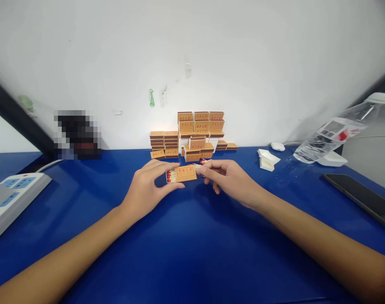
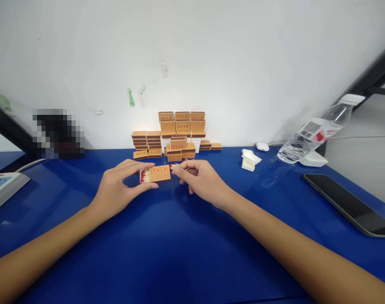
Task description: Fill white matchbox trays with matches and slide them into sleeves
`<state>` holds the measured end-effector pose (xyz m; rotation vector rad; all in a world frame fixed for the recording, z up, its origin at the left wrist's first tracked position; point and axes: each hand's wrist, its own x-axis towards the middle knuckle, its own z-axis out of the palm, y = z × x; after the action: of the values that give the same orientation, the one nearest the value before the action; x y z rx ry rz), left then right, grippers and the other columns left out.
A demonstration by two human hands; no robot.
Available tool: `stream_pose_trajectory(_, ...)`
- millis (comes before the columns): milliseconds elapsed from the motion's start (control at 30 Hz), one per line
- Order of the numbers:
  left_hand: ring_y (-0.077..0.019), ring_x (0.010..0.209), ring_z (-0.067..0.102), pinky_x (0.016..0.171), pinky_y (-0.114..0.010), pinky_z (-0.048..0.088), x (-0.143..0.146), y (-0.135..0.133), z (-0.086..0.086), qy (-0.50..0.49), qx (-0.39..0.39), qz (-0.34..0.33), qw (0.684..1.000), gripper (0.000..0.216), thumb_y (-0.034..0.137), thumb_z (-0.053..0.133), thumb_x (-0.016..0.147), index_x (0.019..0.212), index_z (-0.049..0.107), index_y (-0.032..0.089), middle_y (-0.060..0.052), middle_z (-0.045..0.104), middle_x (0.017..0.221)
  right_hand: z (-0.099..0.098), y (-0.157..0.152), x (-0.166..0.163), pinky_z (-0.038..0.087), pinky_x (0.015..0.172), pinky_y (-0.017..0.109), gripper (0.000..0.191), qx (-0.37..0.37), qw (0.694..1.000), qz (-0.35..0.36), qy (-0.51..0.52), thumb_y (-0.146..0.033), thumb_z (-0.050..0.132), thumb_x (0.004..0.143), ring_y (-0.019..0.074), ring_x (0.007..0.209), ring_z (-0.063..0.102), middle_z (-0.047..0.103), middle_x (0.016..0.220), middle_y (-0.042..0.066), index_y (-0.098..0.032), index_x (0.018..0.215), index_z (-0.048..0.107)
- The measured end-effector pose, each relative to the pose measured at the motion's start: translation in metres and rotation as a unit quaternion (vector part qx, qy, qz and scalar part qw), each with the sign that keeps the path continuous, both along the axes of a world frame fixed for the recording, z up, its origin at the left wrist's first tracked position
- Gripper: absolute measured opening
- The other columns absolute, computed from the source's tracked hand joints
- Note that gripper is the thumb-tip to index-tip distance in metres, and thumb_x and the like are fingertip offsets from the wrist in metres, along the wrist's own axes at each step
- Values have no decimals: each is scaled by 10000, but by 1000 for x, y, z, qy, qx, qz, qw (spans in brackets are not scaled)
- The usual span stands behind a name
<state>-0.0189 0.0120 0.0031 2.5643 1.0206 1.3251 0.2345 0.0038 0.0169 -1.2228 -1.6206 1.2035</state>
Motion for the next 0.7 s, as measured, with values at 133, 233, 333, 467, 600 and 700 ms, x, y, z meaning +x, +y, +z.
stream_pose_trajectory(133, -230, 991, 730, 899, -397, 612, 2, -1, -1, 12, 19, -26, 999, 490, 376, 873, 816, 1256, 720, 223, -63, 795, 1134, -3, -3, -2, 419, 485, 268, 403, 19, 999, 28, -8, -578, 739, 869, 89, 517, 520, 632, 789, 5, -183, 799, 705)
stream_pose_trajectory(233, -227, 990, 733, 901, -396, 612, 2, -2, -1, 6, 8, -19, 1000, 459, 363, 881, 810, 1221, 733, 222, -56, 798, 1127, -1, -2, -2, 427, 495, 271, 414, 16, 999, 27, -9, -589, 745, 854, 92, 527, 516, 643, 801, 10, -184, 786, 700)
stream_pose_trajectory(333, -223, 994, 737, 913, -385, 607, 0, -1, -1, -3, -10, -6, 1000, 422, 343, 890, 803, 1177, 748, 208, -52, 802, 1109, 5, 7, 10, 436, 509, 269, 432, 4, 999, 28, -32, -604, 730, 859, 100, 534, 527, 654, 768, 16, -184, 772, 684)
stream_pose_trajectory(467, -226, 999, 734, 899, -382, 604, -2, 1, -2, -5, -31, 26, 999, 412, 353, 887, 808, 1172, 755, 213, -45, 801, 1109, 15, 35, 55, 443, 500, 264, 331, 23, 996, -18, -87, -499, 732, 885, 111, 507, 547, 701, 729, 40, -185, 805, 666)
stream_pose_trajectory(600, -206, 873, 714, 736, -341, 601, -2, 1, -3, 0, -42, 37, 998, 425, 381, 881, 812, 1184, 752, 222, -33, 804, 1056, 16, 69, 112, 383, 418, 249, 221, 32, 973, -176, -147, -368, 667, 950, 107, 460, 524, 729, 740, 64, -193, 822, 623)
stream_pose_trajectory(700, -196, 848, 696, 681, -317, 588, -1, -1, -3, 3, -43, 26, 999, 424, 370, 882, 813, 1189, 749, 227, -33, 799, 1040, 10, 91, 138, 363, 393, 238, 202, 12, 956, -244, -161, -305, 671, 943, 114, 514, 567, 761, 859, 102, -194, 795, 590)
